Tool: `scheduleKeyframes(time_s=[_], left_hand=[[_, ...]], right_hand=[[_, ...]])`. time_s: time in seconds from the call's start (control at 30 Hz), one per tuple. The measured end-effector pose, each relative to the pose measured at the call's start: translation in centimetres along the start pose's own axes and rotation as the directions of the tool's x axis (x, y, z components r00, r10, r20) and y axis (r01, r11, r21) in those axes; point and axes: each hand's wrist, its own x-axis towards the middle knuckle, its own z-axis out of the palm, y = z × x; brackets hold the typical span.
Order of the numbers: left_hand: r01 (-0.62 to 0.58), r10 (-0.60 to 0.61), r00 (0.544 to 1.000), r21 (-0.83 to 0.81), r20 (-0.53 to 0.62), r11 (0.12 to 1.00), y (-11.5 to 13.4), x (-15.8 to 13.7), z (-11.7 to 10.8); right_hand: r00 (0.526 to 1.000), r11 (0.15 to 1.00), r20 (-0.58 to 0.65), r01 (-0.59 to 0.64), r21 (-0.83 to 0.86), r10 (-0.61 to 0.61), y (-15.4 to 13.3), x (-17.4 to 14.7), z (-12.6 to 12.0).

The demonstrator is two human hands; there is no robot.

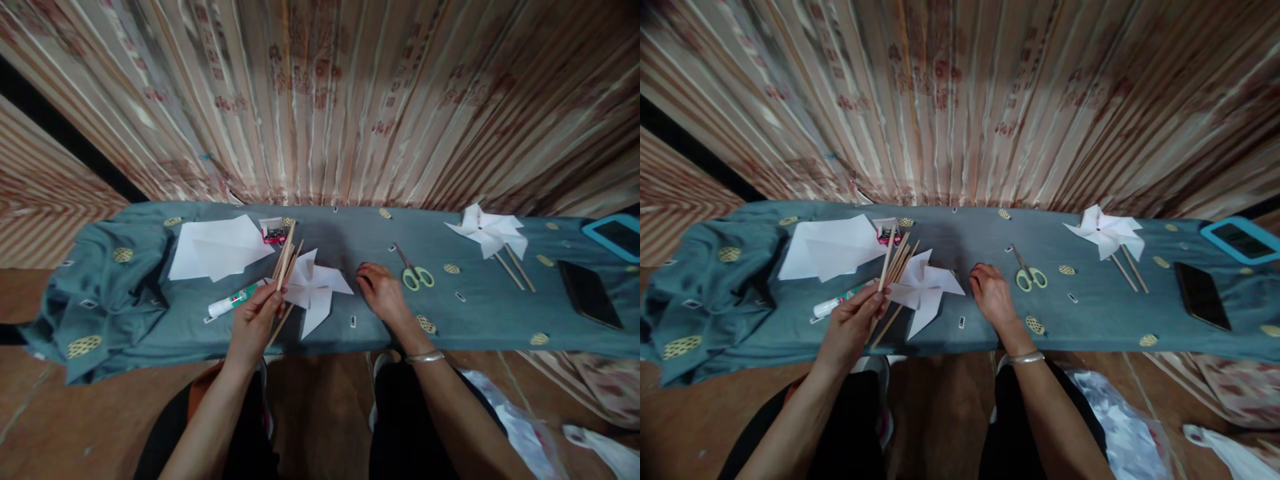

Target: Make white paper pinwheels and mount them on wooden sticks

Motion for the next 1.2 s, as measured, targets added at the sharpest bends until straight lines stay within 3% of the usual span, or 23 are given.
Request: scheduleKeyframes(time_s=[0.07,0.17,0.3,0.43,0.6,0.77,0.97,1.07,1.2], left_hand=[[-0.127,0.123,0.992,0.174,0.036,0.977,0.3,0.8,0.5],[-0.327,0.311,0.944,0.473,0.114,0.818,1.1,2.9,1.0],[-0.391,0.366,0.91,0.696,0.195,0.602,1.4,6.4,0.5],[-0.384,0.355,0.905,0.807,0.234,0.449,0.0,8.5,-0.6],[-0.541,0.454,0.801,0.794,0.389,0.276,-1.7,8.0,-0.6],[-0.602,0.354,0.782,0.768,0.513,0.218,-1.7,7.4,0.4],[-0.537,0.236,0.842,0.794,0.484,0.287,-1.9,7.3,1.3],[-0.51,0.228,0.86,0.789,0.457,0.343,-1.9,7.0,1.7],[-0.423,0.173,0.903,0.751,0.393,0.507,-1.5,6.4,2.1]], right_hand=[[1.0,1.0,0.005,0.027,-0.002,-0.027,0.1,-0.2,0.0],[0.999,0.999,0.006,0.049,0.0,-0.049,0.2,-0.5,-0.1],[0.999,0.999,-0.006,0.051,0.015,-0.051,0.2,-0.6,-0.1],[1.0,0.999,-0.021,0.019,0.051,-0.018,0.1,-0.6,-0.1],[0.998,0.988,-0.017,-0.061,0.141,0.064,-0.2,-0.6,-0.2],[0.98,0.932,-0.006,-0.186,0.31,0.198,-0.6,-0.5,-0.8],[0.934,0.726,0.12,-0.34,0.598,0.338,-0.4,-0.5,-0.2],[0.915,0.619,0.184,-0.38,0.687,0.358,-0.5,-0.5,-0.2],[0.895,0.517,0.242,-0.419,0.747,0.376,-1.0,-0.9,-1.0]])
